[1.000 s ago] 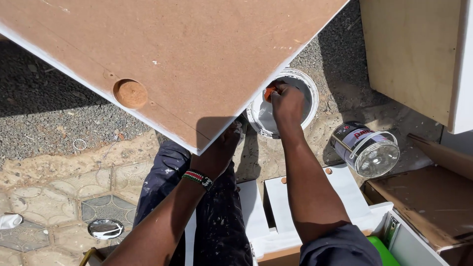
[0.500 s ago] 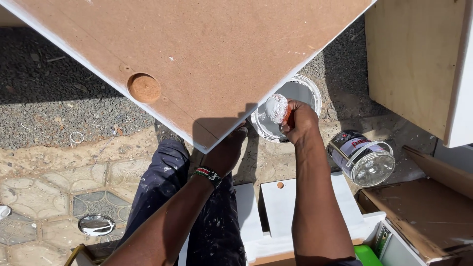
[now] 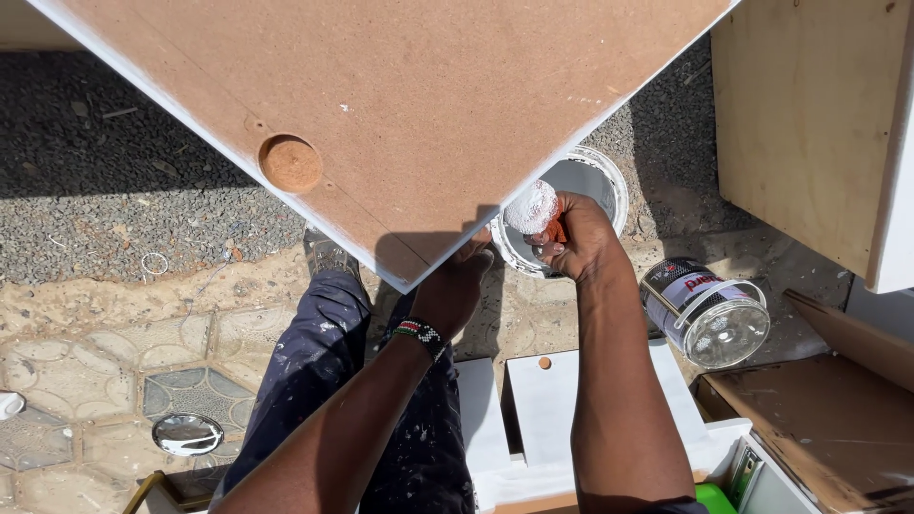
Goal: Painting a wooden furniture panel using a sponge applicator and white paint
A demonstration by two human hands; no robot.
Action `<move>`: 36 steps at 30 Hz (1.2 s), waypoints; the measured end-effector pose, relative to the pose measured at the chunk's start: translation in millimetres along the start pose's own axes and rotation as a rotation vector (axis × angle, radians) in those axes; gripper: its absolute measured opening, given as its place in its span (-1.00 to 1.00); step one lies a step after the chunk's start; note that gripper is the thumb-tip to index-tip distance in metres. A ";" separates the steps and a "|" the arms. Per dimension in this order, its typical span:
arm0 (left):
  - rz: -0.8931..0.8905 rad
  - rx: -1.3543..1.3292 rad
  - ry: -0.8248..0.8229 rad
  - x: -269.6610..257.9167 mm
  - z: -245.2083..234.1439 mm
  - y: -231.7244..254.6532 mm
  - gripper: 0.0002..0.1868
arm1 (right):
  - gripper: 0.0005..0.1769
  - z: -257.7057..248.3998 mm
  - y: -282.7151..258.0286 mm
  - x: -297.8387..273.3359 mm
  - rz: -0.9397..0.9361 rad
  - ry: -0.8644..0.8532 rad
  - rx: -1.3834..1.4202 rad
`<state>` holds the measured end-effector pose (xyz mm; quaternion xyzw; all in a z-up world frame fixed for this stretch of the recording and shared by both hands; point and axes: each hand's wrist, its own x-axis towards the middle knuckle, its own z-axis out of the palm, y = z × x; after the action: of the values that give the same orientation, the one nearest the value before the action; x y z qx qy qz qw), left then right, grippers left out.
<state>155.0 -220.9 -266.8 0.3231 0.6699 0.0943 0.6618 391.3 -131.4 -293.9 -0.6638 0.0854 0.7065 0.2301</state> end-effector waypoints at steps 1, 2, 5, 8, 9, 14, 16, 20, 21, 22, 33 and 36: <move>-0.001 0.004 0.005 -0.7 -0.2 -0.3 -0.60 | -0.78 -1.5 0.3 -0.3 0.008 -0.005 -0.036; 0.011 0.001 0.001 -2.5 1.5 -0.6 -0.62 | -0.78 -5.2 0.3 -2.4 0.009 -0.011 -0.034; 0.097 -0.030 0.052 -3.6 7.8 -2.7 -0.58 | -0.72 -8.2 -2.1 3.9 -0.012 0.062 -0.061; 0.129 -0.018 0.060 -3.6 14.4 -8.9 -0.52 | -0.71 -12.2 5.7 8.0 -0.085 0.005 -0.203; 0.100 0.022 0.020 -1.6 14.4 -8.9 -0.50 | -0.70 -17.2 5.5 3.3 -0.099 -0.050 -0.118; 0.325 0.088 0.095 -39.8 -3.5 29.6 -0.55 | -0.62 -28.4 -0.8 -57.5 -0.183 -0.218 0.244; 0.349 0.198 0.111 -69.8 -27.8 70.2 -0.59 | -0.52 -26.0 -7.4 -92.4 -0.245 -0.321 0.305; 0.247 0.154 -0.319 -123.2 -87.9 170.0 -0.70 | -0.51 -11.3 -38.0 -147.7 -0.335 -0.606 0.477; 0.290 0.208 -0.283 -129.0 -104.8 195.5 -0.70 | -0.58 -4.0 -46.0 -161.3 -0.374 -0.542 0.465; 0.332 0.260 -0.245 -129.2 -121.9 220.9 -0.69 | -0.65 4.6 -54.8 -173.8 -0.414 -0.478 0.455; 0.311 0.886 0.505 16.8 -200.1 408.7 0.84 | -0.71 129.5 -137.5 -211.8 -1.224 0.064 -0.497; 0.286 0.845 0.440 24.4 -212.8 400.4 0.92 | -0.78 133.2 -195.5 -215.9 -1.555 0.383 -1.238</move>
<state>78.7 166.5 -42.5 0.6241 0.7223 -0.0297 0.2966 360.2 51.6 -32.9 -0.6400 -0.7168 0.1622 0.2243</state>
